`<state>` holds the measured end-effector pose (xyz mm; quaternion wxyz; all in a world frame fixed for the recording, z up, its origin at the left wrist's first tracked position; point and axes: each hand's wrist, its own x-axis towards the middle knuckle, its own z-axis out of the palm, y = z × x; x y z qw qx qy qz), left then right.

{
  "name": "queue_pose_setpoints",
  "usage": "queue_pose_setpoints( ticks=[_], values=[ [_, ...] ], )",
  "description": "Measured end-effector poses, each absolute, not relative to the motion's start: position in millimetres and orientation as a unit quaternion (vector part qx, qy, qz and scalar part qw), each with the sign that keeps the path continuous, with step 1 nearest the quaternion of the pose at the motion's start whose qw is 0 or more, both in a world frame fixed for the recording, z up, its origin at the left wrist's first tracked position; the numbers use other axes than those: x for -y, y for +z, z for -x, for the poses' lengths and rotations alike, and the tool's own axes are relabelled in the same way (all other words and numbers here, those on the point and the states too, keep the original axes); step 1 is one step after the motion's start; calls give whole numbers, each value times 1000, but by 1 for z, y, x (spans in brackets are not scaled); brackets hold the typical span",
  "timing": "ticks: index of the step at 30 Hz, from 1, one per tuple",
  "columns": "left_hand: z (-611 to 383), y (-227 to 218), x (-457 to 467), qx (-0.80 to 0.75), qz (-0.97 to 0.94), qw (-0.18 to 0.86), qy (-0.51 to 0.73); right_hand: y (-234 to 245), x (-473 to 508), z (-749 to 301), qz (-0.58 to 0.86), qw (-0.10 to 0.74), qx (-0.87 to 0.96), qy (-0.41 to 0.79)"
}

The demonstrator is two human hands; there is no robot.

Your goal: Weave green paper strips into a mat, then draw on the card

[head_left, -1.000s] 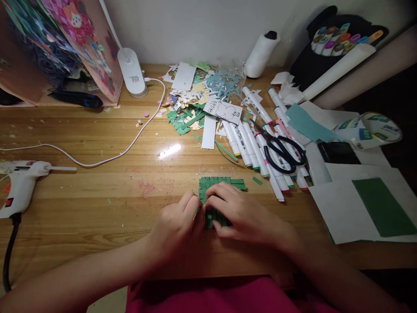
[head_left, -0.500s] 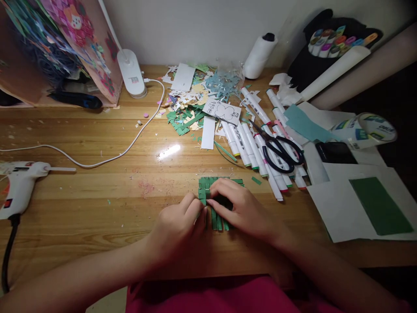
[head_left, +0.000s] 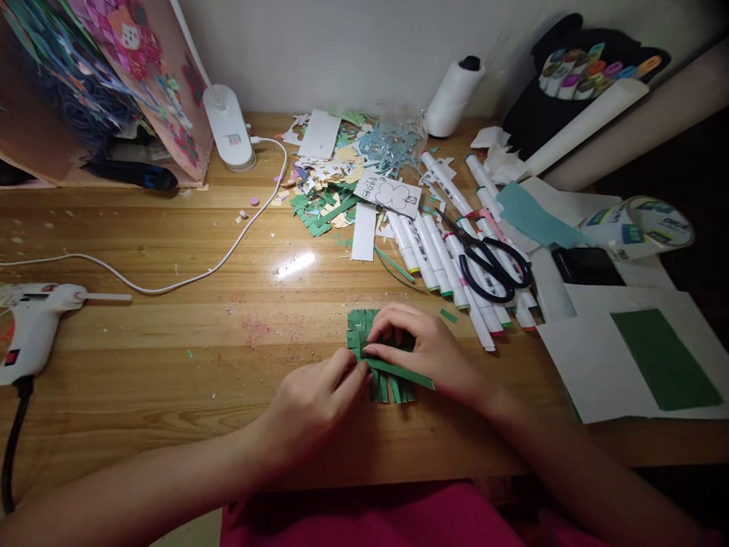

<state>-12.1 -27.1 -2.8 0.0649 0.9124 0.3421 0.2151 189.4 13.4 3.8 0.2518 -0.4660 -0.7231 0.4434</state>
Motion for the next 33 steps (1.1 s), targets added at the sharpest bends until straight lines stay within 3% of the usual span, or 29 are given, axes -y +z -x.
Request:
queue_pose_setpoints(
  ticks=[13, 17, 23, 33],
  values=[
    [13, 3, 29, -353, -910, 96, 198, 29, -19, -214, 388, 52, 795, 463],
    [14, 1, 33, -387, -891, 107, 212, 29, -16, -212, 407, 53, 791, 454],
    [16, 3, 32, -310, -932, 33, 184, 31, -14, -209, 427, 61, 797, 423],
    [15, 6, 44, -277, -944, -5, 179, 27, -3, -204, 431, 68, 844, 311]
  ],
)
